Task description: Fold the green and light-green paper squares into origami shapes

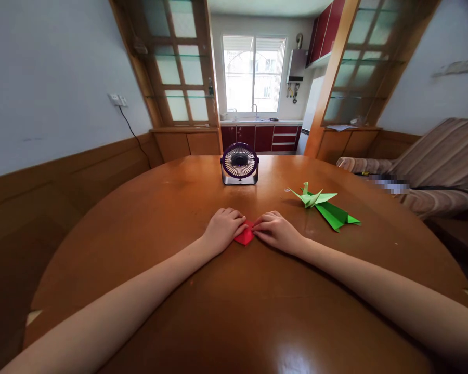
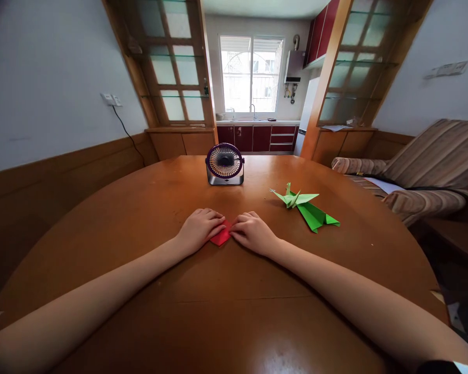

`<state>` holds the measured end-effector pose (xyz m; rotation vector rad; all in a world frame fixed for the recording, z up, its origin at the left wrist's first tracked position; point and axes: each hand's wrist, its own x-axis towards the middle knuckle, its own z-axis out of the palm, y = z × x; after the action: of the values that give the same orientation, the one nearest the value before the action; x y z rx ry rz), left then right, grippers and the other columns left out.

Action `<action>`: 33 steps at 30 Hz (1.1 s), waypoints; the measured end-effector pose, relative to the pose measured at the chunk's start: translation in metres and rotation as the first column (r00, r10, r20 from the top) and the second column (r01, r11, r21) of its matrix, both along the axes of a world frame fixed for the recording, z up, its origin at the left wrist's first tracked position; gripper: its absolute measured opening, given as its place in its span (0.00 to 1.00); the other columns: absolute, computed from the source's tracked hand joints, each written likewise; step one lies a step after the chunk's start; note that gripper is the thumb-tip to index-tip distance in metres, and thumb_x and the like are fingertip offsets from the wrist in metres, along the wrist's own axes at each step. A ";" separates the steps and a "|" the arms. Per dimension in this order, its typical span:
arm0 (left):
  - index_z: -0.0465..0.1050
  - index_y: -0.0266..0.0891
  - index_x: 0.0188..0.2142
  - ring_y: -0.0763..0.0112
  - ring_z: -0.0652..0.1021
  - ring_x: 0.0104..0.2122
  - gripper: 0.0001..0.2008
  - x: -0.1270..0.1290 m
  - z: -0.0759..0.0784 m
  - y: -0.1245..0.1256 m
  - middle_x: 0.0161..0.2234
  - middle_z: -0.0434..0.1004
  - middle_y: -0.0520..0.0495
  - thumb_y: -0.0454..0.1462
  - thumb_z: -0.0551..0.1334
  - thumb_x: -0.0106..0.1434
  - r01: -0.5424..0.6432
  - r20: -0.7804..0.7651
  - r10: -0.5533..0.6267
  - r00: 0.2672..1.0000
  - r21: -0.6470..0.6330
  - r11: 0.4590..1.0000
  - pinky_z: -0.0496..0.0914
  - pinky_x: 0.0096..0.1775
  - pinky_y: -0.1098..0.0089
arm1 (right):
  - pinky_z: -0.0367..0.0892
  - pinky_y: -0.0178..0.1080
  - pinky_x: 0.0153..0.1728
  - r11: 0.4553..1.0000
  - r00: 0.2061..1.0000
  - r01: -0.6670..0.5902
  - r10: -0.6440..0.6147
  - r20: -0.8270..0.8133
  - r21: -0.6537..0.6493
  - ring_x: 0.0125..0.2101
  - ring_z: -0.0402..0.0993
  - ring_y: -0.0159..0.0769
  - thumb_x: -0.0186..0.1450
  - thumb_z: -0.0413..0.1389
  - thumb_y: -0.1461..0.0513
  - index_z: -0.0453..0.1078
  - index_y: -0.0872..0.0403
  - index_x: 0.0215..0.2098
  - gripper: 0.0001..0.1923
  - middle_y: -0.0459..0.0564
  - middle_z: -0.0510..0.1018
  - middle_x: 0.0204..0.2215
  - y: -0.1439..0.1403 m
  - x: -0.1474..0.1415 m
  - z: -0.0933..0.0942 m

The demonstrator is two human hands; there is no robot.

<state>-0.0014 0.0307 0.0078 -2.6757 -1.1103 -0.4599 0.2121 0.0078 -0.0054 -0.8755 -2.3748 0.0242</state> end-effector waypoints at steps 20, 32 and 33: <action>0.49 0.40 0.67 0.54 0.54 0.66 0.37 -0.011 -0.005 -0.022 0.67 0.49 0.40 0.58 0.47 0.67 -0.054 -0.055 0.038 0.998 -0.318 0.947 0.33 0.64 0.45 | 0.64 0.44 0.45 0.996 0.995 -0.034 0.026 -0.097 -0.088 0.36 0.75 0.37 0.65 0.59 0.60 0.79 0.51 0.36 0.07 0.50 0.82 0.34 0.004 0.004 0.000; 0.70 0.41 0.56 0.58 0.71 0.55 0.29 -0.037 0.009 -0.005 0.56 0.70 0.40 0.55 0.60 0.62 0.232 0.167 -0.185 0.969 -0.340 0.911 0.58 0.59 0.56 | 0.63 0.45 0.45 0.988 0.992 -0.100 0.089 -0.094 -0.120 0.34 0.74 0.37 0.64 0.60 0.58 0.78 0.52 0.38 0.08 0.50 0.81 0.32 0.001 0.013 0.004; 0.74 0.42 0.52 0.60 0.74 0.50 0.25 -0.039 0.010 -0.005 0.51 0.74 0.41 0.53 0.59 0.64 0.262 0.165 -0.222 0.961 -0.292 0.920 0.63 0.54 0.60 | 0.63 0.44 0.45 0.987 0.991 -0.103 0.092 -0.093 -0.122 0.33 0.74 0.36 0.64 0.60 0.58 0.78 0.53 0.39 0.08 0.50 0.80 0.32 0.001 0.014 0.005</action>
<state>-0.0409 0.0261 0.0175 -3.1233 -0.9540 -0.5471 0.2258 0.0084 -0.0002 -0.7988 -2.3520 0.2504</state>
